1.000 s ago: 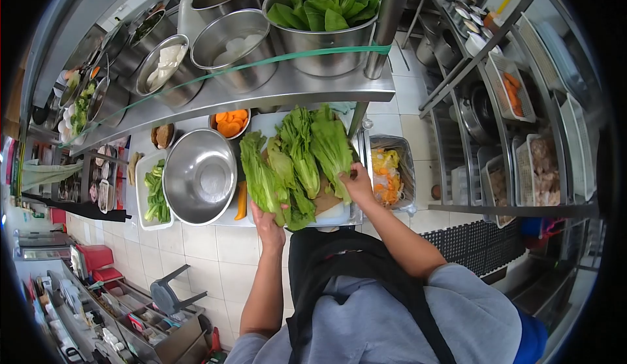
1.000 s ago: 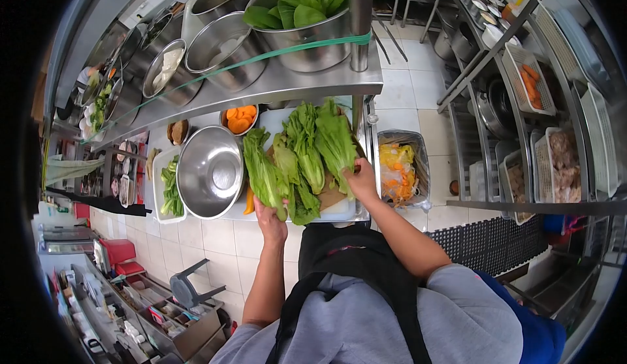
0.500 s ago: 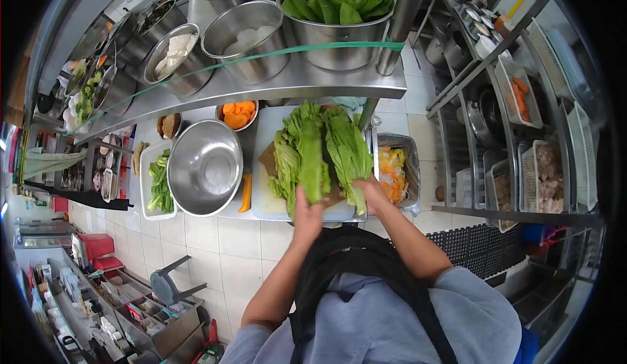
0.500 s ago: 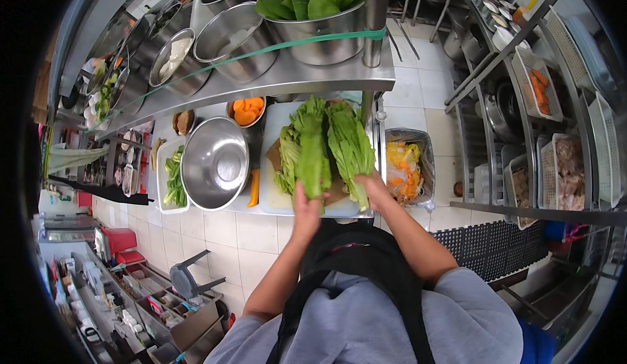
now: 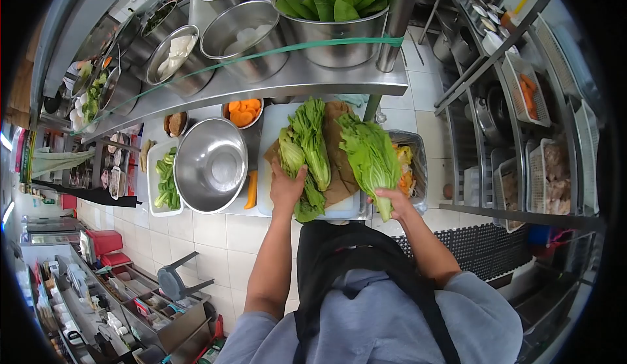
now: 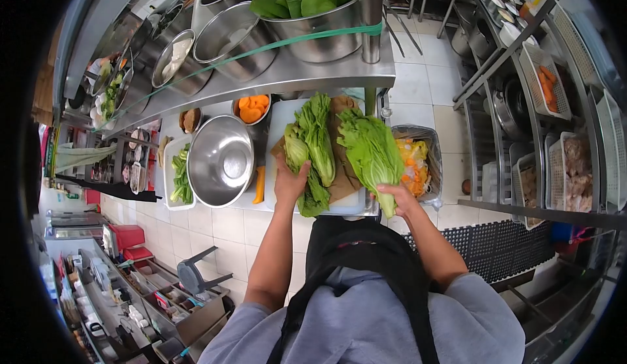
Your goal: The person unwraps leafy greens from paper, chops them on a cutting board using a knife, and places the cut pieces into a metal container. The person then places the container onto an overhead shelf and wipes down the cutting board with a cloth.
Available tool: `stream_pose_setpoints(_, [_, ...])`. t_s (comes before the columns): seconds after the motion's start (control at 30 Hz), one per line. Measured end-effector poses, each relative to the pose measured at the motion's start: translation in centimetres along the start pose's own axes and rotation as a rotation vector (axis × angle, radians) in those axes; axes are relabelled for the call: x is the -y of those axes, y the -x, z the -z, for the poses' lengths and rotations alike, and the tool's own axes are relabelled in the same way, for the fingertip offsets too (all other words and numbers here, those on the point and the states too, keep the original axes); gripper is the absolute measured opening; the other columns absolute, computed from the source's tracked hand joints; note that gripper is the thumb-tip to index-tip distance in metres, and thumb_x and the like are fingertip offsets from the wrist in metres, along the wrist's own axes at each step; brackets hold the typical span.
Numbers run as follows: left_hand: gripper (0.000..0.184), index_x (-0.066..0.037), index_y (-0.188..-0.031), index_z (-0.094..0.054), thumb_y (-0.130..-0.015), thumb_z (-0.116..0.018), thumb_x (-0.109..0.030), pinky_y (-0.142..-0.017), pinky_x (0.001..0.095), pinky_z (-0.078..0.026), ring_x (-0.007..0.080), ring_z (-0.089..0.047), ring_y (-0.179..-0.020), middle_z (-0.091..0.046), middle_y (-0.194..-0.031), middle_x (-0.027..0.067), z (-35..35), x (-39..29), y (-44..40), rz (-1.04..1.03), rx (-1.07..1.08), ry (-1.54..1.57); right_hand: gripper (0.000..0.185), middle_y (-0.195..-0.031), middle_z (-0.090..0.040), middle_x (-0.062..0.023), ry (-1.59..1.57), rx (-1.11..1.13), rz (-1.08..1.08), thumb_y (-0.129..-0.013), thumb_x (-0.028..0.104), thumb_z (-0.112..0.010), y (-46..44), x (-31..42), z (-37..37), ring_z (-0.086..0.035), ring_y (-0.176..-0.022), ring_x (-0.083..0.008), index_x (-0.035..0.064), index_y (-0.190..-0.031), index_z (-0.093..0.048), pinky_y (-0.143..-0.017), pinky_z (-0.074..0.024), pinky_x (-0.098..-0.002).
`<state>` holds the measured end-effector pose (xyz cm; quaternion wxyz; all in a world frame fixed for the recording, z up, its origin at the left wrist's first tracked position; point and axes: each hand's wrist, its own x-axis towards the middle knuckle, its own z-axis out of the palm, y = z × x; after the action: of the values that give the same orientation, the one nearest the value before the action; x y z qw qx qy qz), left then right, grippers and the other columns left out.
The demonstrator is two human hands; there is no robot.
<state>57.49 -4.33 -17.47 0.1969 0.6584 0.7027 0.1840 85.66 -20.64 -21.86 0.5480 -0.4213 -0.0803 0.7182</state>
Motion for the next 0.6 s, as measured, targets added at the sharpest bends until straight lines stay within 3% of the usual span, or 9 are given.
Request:
stream_pose_setpoints(0.07, [0.084,-0.005,-0.156,-0.034,-0.089,-0.074,-0.037,-0.096,0.0498,-0.054,0.0445,-0.064,-0.118,-0.066,-0.126,0.0294,-0.4,0.3,-1.1,0.024,0.048,-0.007,0.050,-0.106,-0.070,-0.0142,-0.020,0.029,-0.004,-0.084,0.013,-0.078,0.7,0.1,0.6,-0.072,-0.087,-0.0268,-0.0017,-0.129,-0.061,-0.076,-0.0603,-0.0380])
stream_pose_setpoints(0.17, [0.076,-0.002,-0.155,-0.037,-0.090,-0.071,-0.025,-0.104,0.0469,-0.051,0.0452,-0.061,-0.125,-0.062,-0.134,0.0300,0.2,1.1,-2.7,0.125,0.203,0.245,0.051,-0.106,-0.071,-0.0143,0.038,-0.028,0.014,-0.083,0.014,-0.078,1.5,0.5,1.2,-0.072,-0.087,-0.0260,-0.0015,-0.129,-0.062,-0.073,-0.0600,-0.0372])
stream_pose_setpoints(0.23, [0.064,0.003,-0.149,-0.044,-0.091,-0.065,-0.012,-0.104,0.0409,-0.051,0.0376,-0.065,-0.121,-0.065,-0.132,0.0270,-0.6,3.4,-4.2,-0.097,0.096,0.584,0.050,-0.106,-0.072,-0.0142,0.050,-0.053,0.027,-0.083,0.014,-0.078,1.6,0.8,2.3,-0.072,-0.086,-0.0252,-0.0014,-0.128,-0.063,-0.071,-0.0599,-0.0367])
stream_pose_setpoints(0.27, [0.064,0.003,-0.149,-0.044,-0.091,-0.065,-0.012,-0.104,0.0409,-0.051,0.0376,-0.065,-0.121,-0.065,-0.132,0.0270,-0.3,3.5,-4.4,-0.103,0.106,0.581,0.049,-0.106,-0.072,-0.0141,0.064,-0.077,0.030,-0.082,0.013,-0.077,1.7,0.7,3.0,-0.072,-0.085,-0.0244,-0.0013,-0.127,-0.064,-0.069,-0.0598,-0.0363])
stream_pose_setpoints(0.33, [0.056,0.007,-0.144,-0.049,-0.090,-0.059,-0.004,-0.102,0.0354,-0.050,0.0288,-0.066,-0.118,-0.066,-0.129,0.0233,4.3,-0.4,-3.4,0.052,0.143,0.783,0.047,-0.104,-0.073,-0.0138,0.025,-0.121,0.043,-0.083,0.015,-0.076,1.8,0.8,3.8,-0.072,-0.083,-0.0237,-0.0011,-0.125,-0.065,-0.068,-0.0596,-0.0362])
stream_pose_setpoints(0.47, [0.056,0.010,-0.143,-0.048,-0.089,-0.057,-0.003,-0.102,0.0333,-0.050,0.0252,-0.065,-0.117,-0.066,-0.128,0.0223,6.9,-2.7,-3.4,-0.053,0.134,0.681,0.039,-0.095,-0.072,-0.0128,-0.144,-0.147,0.038,-0.085,0.019,-0.073,0.8,1.3,4.8,-0.070,-0.076,-0.0232,0.0001,-0.119,-0.068,-0.064,-0.0587,-0.0368])
stream_pose_setpoints(0.6, [0.057,0.006,-0.145,-0.049,-0.088,-0.053,0.000,-0.104,0.0345,-0.049,0.0267,-0.065,-0.118,-0.066,-0.129,0.0210,6.3,-7.3,-1.6,-0.267,0.021,0.632,0.045,-0.096,-0.072,-0.0152,-0.195,-0.152,0.050,-0.082,0.024,-0.072,-2.0,0.6,6.1,-0.069,-0.076,-0.0259,0.0027,-0.121,-0.065,-0.064,-0.0581,-0.0387])
